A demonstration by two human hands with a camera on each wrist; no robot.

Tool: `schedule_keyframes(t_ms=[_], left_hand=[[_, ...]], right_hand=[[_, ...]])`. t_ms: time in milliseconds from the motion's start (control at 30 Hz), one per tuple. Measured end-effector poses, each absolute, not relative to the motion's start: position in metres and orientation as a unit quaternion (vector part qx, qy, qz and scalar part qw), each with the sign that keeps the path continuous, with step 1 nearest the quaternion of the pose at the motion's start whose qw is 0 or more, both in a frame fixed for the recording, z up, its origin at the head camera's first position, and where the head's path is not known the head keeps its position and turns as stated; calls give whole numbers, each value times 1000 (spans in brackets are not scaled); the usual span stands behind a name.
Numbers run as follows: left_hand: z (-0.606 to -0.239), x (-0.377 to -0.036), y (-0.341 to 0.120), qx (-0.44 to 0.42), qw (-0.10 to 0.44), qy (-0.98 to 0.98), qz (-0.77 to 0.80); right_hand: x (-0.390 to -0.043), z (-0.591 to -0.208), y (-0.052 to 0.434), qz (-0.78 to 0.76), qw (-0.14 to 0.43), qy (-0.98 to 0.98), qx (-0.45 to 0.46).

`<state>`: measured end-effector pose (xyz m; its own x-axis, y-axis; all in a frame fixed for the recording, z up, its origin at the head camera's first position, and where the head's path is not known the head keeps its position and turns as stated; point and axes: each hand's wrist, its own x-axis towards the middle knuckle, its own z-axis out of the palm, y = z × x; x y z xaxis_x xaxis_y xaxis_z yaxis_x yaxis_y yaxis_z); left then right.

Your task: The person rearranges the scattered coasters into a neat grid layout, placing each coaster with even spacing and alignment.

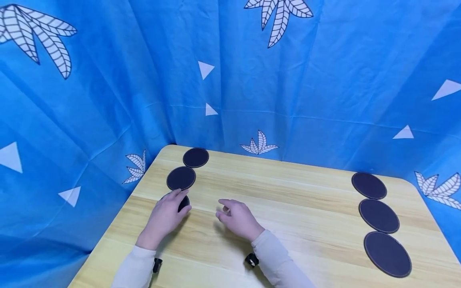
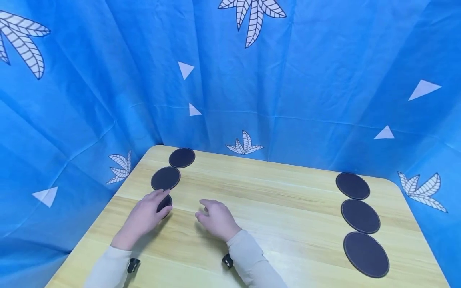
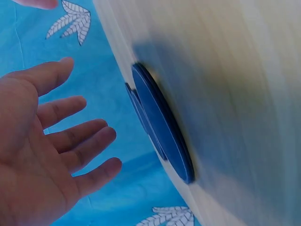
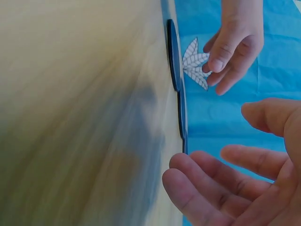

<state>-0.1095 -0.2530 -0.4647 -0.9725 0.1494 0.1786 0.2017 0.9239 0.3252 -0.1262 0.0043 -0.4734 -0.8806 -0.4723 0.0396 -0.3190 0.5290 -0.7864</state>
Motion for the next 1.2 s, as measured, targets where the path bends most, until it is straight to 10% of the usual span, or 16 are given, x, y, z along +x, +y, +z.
schedule_keyframes(t_ms=[1200], left_hand=[[-468, -117, -326, 10, -79, -979, -188]], right_hand=[[-158, -492, -84, -519, 215, 814, -149]])
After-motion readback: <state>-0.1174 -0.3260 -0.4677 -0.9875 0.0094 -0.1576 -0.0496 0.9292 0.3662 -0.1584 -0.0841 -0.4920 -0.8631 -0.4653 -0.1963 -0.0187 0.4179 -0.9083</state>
